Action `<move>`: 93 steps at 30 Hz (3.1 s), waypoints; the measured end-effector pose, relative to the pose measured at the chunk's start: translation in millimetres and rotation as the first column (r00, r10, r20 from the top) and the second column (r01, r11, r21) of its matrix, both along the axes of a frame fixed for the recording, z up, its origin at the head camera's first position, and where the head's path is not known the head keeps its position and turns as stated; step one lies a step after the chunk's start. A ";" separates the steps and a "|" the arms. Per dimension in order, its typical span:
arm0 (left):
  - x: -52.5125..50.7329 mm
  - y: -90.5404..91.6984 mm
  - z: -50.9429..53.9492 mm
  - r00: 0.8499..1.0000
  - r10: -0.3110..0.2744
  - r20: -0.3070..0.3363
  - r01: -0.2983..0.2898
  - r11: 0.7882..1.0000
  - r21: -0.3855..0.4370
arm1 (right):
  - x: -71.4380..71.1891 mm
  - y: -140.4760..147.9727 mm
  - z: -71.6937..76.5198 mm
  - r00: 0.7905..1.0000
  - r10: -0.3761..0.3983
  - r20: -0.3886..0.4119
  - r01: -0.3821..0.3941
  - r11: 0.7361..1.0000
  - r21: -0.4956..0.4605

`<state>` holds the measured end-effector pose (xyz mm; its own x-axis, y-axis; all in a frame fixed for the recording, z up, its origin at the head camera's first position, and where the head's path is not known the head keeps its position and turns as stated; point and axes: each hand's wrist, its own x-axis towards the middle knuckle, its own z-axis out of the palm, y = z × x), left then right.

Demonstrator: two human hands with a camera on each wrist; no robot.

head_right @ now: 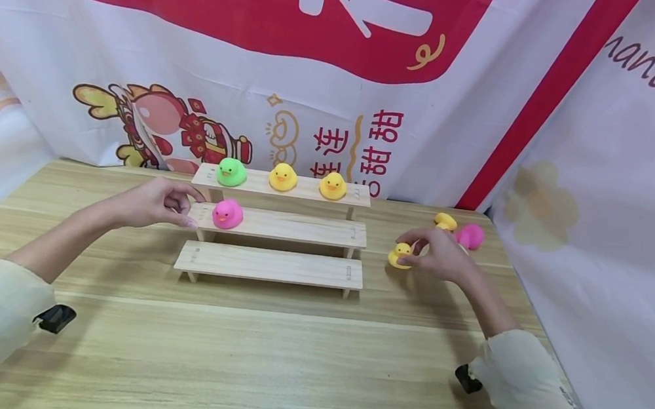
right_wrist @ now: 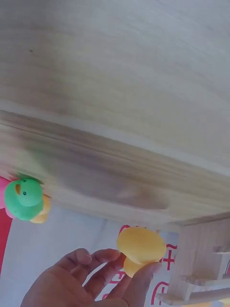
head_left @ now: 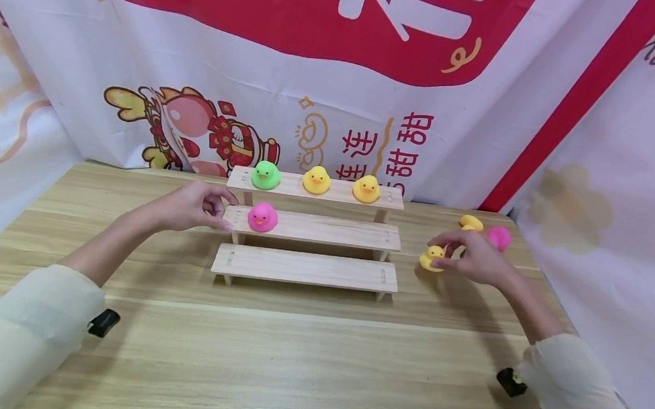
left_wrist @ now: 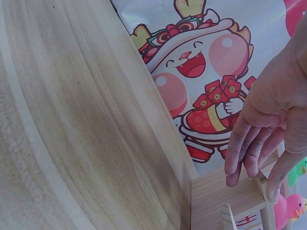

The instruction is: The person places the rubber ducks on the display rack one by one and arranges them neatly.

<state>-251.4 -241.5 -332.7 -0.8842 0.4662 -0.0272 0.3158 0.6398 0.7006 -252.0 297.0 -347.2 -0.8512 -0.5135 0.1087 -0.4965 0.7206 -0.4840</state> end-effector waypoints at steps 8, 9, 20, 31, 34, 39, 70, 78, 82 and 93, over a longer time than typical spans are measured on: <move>-1.1 -0.4 0.0 1.000 -0.008 -0.001 0.008 1.000 -0.004 | 4.5 -9.2 6.2 0.998 0.036 0.046 -0.031 0.995 -0.099; -1.1 -0.4 0.1 1.000 -0.008 -0.001 0.008 1.000 -0.004 | 5.2 -10.3 7.2 0.998 0.045 0.050 -0.039 0.993 -0.113; -0.3 -0.4 0.1 1.000 -0.001 -0.004 0.001 1.000 -0.012 | 7.9 -16.9 15.5 0.993 0.088 0.083 -0.072 0.981 -0.183; -0.9 0.9 1.7 1.000 -0.002 0.000 0.002 1.000 -0.018 | 9.3 -19.2 22.5 0.988 0.061 0.142 -0.025 0.971 -0.240; -0.9 1.0 1.8 1.000 -0.003 0.000 0.003 1.000 -0.018 | 10.4 -19.0 25.3 0.986 0.064 0.154 -0.023 0.968 -0.252; -0.5 1.3 2.2 1.000 -0.004 -0.004 0.004 1.000 -0.018 | 11.5 -22.5 29.6 0.987 0.090 0.131 -0.051 0.960 -0.277; -1.1 1.9 0.7 1.000 -0.007 -0.013 0.008 1.000 0.012 | 7.3 -74.2 37.0 0.983 0.163 0.090 -0.130 0.946 -0.297; 0.1 1.9 0.3 1.000 0.001 -0.009 -0.001 1.000 0.014 | 3.2 -93.5 38.1 0.982 0.169 0.080 -0.141 0.950 -0.280; 0.5 2.1 0.9 1.000 0.001 -0.011 -0.001 1.000 0.014 | 1.5 -102.6 39.2 0.977 0.204 0.059 -0.179 0.941 -0.289; -1.0 1.4 0.9 1.000 0.000 -0.017 0.000 1.000 0.002 | -3.9 -122.3 35.1 0.955 0.296 0.023 -0.268 0.893 -0.362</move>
<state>-252.3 -240.1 -331.8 -0.8845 0.4664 -0.0115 0.3276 0.6384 0.6965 -255.9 174.7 -312.0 -0.6893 -0.6734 0.2672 -0.6052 0.3325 -0.7233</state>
